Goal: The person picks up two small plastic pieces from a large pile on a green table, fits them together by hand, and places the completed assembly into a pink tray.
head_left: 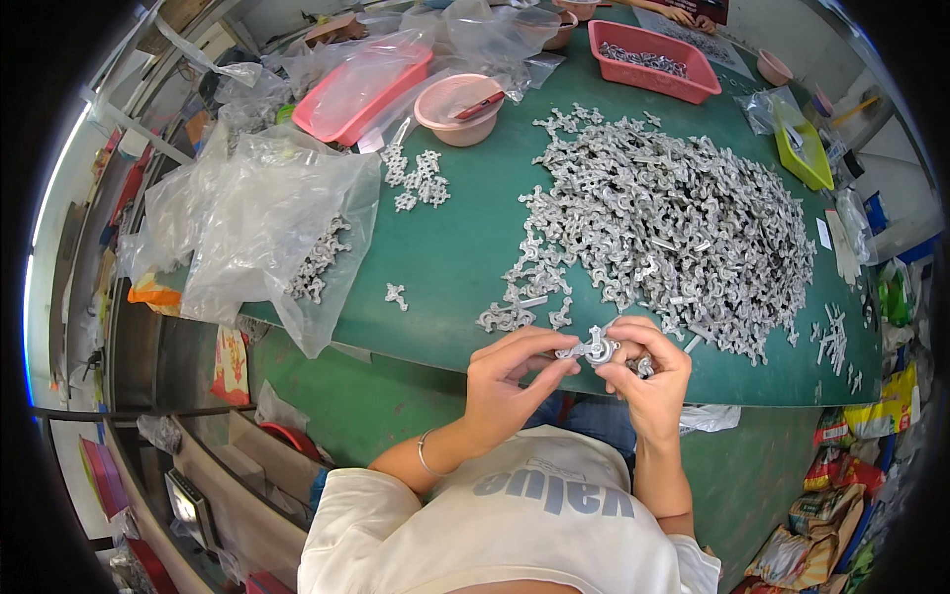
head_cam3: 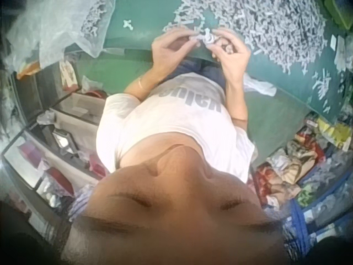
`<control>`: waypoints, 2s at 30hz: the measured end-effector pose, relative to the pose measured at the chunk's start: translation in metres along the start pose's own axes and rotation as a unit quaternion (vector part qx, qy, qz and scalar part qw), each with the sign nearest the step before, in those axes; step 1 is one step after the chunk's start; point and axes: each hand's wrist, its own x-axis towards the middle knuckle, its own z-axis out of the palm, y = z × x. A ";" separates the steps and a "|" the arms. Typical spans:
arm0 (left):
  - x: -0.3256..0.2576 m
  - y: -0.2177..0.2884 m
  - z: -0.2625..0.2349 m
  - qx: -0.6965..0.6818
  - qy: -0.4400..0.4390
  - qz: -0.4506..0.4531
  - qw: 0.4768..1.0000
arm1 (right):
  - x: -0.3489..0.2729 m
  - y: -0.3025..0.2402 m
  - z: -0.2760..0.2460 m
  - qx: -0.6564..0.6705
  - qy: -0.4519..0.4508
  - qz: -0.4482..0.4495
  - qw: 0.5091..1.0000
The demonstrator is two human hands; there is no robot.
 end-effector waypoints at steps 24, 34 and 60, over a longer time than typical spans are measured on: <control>0.029 -0.090 -0.156 -0.424 0.396 -0.073 0.811 | 0.020 0.092 0.000 -0.323 -0.017 -0.060 0.944; 0.029 -0.086 -0.106 -0.165 0.250 -0.056 0.952 | 0.027 0.107 0.018 -0.492 -0.044 -0.032 0.869; -0.001 -0.022 -0.005 0.176 -0.025 0.109 0.978 | -0.005 0.019 0.009 0.080 0.047 0.086 0.992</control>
